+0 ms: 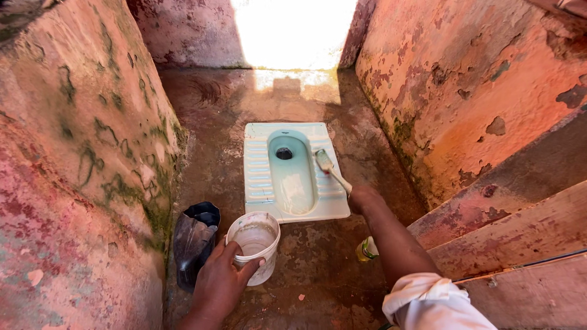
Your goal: The person pours water from a black jug into a white bucket, then uses a long-handled brush to scrub the squat toilet bowl. They apply liquid cleaner from a green-capped bottle into the bowl and continue scrubbing with the brush.
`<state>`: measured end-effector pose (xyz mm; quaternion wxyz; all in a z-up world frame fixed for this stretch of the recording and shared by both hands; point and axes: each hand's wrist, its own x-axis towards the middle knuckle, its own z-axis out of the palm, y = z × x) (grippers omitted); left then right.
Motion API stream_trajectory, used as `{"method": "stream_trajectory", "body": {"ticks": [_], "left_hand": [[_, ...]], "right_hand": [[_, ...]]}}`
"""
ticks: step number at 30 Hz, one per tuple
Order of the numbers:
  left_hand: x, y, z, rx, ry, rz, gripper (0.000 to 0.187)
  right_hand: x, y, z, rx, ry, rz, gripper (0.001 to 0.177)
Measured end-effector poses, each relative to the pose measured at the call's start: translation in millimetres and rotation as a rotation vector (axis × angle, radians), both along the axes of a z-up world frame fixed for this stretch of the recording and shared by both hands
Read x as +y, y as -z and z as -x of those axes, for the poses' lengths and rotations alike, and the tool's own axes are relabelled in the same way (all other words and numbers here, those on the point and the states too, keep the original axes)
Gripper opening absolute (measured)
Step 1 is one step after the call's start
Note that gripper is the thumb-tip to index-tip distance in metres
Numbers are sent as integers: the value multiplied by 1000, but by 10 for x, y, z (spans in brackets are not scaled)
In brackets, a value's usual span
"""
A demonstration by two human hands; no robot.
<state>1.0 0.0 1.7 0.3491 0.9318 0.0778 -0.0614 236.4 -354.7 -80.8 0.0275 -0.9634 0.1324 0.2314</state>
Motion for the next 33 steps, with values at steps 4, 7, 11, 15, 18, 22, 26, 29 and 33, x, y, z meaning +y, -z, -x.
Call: {"method": "stream_trajectory", "body": {"ticks": [4, 7, 11, 15, 18, 22, 26, 29, 33], "left_hand": [[-23, -43, -90, 173, 3, 10, 56], [-32, -24, -158, 210, 13, -7, 56], [-22, 110, -159, 199, 11, -3, 59], [-8, 157, -266, 188, 20, -4, 62], [11, 236, -226, 290, -2, -19, 62], [29, 190, -214, 180, 9, 5, 67], [2, 149, -183, 200, -8, 6, 62], [-4, 76, -162, 199, -4, 18, 59], [-9, 19, -177, 213, 22, 12, 58]], "right_hand": [[94, -49, -32, -51, 33, -33, 34], [204, -135, -130, 22, 30, 63, 37], [170, -152, -98, -32, 145, -87, 37], [280, -254, -226, -44, 37, -23, 37], [299, -150, -162, -14, 17, 39, 35], [248, -138, -256, 18, 10, 35, 35], [78, -34, -275, -29, -61, 3, 39], [107, -63, -283, -4, -107, 11, 35], [269, -399, -252, 51, -43, 29, 32]]}}
